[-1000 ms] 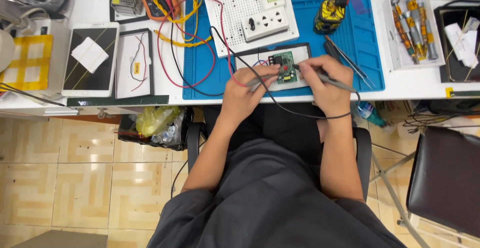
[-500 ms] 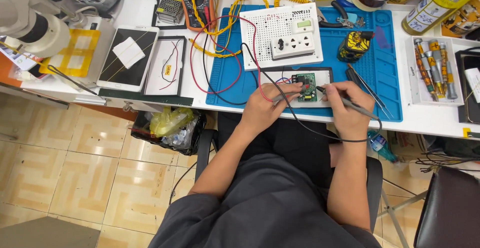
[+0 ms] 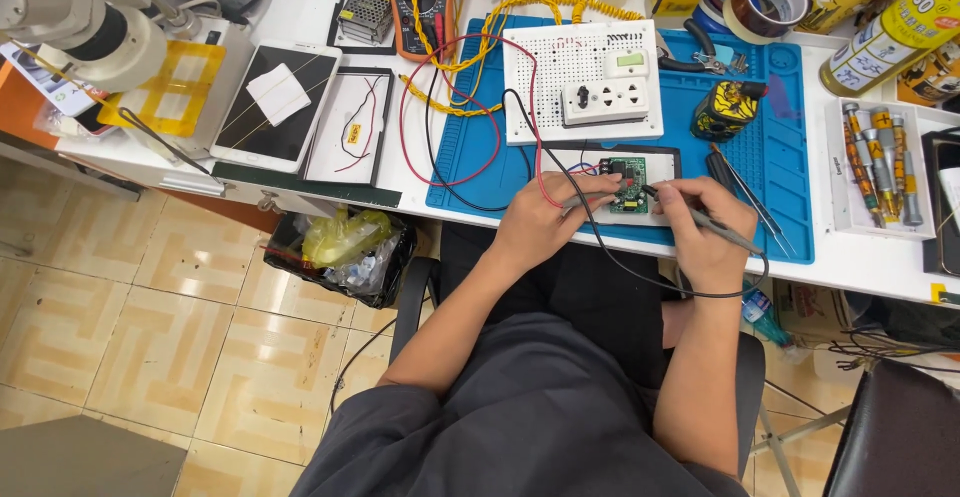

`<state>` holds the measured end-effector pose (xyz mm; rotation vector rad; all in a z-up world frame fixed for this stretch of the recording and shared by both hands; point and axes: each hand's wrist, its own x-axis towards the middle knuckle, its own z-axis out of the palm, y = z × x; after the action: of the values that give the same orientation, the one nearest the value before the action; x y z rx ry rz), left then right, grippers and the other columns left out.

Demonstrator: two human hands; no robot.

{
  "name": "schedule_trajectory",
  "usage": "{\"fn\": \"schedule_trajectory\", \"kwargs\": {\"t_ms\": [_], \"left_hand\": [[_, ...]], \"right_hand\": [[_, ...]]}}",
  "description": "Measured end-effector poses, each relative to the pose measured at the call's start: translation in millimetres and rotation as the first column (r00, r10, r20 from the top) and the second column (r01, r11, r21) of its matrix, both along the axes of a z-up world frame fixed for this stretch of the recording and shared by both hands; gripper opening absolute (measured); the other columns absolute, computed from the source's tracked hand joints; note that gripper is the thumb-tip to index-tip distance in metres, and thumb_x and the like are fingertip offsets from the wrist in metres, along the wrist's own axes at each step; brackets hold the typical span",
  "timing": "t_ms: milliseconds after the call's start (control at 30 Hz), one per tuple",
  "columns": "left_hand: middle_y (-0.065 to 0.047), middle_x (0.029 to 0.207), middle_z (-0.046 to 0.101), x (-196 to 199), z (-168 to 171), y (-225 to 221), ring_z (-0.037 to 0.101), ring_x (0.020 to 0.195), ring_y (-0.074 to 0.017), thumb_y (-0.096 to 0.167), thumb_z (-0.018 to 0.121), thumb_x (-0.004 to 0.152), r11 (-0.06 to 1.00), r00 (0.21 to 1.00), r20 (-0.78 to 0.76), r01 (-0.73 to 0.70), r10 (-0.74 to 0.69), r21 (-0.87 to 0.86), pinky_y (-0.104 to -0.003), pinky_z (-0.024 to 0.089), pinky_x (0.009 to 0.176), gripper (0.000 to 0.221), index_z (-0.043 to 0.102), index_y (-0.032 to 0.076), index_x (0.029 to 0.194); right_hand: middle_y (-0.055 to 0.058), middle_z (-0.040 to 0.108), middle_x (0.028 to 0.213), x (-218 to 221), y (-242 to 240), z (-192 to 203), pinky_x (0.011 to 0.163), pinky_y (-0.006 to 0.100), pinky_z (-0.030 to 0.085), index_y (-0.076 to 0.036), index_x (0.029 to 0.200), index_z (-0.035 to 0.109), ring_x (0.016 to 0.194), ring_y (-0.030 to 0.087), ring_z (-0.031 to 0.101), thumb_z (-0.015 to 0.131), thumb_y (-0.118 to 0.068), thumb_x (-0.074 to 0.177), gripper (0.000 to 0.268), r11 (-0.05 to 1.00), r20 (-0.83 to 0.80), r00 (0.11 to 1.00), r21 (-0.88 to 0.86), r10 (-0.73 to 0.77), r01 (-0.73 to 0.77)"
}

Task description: Soldering electronic components onto a circuit board and testing with a multimeter at a repair bench.

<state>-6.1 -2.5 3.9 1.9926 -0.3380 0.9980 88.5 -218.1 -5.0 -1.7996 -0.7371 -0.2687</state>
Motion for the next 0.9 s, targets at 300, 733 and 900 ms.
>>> {"fn": "schedule_trajectory", "kwargs": {"t_ms": [300,733,900], "left_hand": [[0.001,0.115,0.086,0.5,-2.3,-0.9,0.084,0.104,-0.0192,0.001,0.084,0.101,1.000,1.000,-0.003,-0.001,0.001,0.000,-0.034,0.064,0.100,0.026,0.077,0.014,0.123],[0.001,0.115,0.086,-2.7,1.2,1.8,0.084,0.105,-0.0192,0.002,0.082,0.102,1.000,0.998,-0.059,0.000,0.002,0.024,-0.035,0.064,0.101,0.025,0.077,0.015,0.122],[0.002,0.115,0.086,-3.1,1.4,2.2,0.083,0.105,-0.0193,0.002,0.081,0.102,1.000,0.999,-0.051,0.004,-0.002,0.031,-0.034,0.063,0.100,0.025,0.077,0.016,0.123]], "right_hand": [[0.012,0.076,0.077,1.4,-1.0,-2.6,0.075,0.038,0.058,-0.004,0.106,0.083,0.075,0.029,0.074,0.077,-0.010,0.118,0.015,1.000,0.018,1.000,0.000,-0.004,0.004],[0.012,0.077,0.078,0.2,0.8,2.8,0.074,0.037,0.057,-0.004,0.104,0.083,0.075,0.028,0.075,0.076,-0.010,0.118,0.017,1.000,0.005,1.000,-0.010,0.017,-0.017],[0.012,0.077,0.077,-0.4,1.3,2.5,0.075,0.037,0.057,-0.003,0.102,0.082,0.076,0.028,0.076,0.076,-0.008,0.117,0.017,1.000,-0.002,1.000,-0.011,0.016,-0.016]]}}
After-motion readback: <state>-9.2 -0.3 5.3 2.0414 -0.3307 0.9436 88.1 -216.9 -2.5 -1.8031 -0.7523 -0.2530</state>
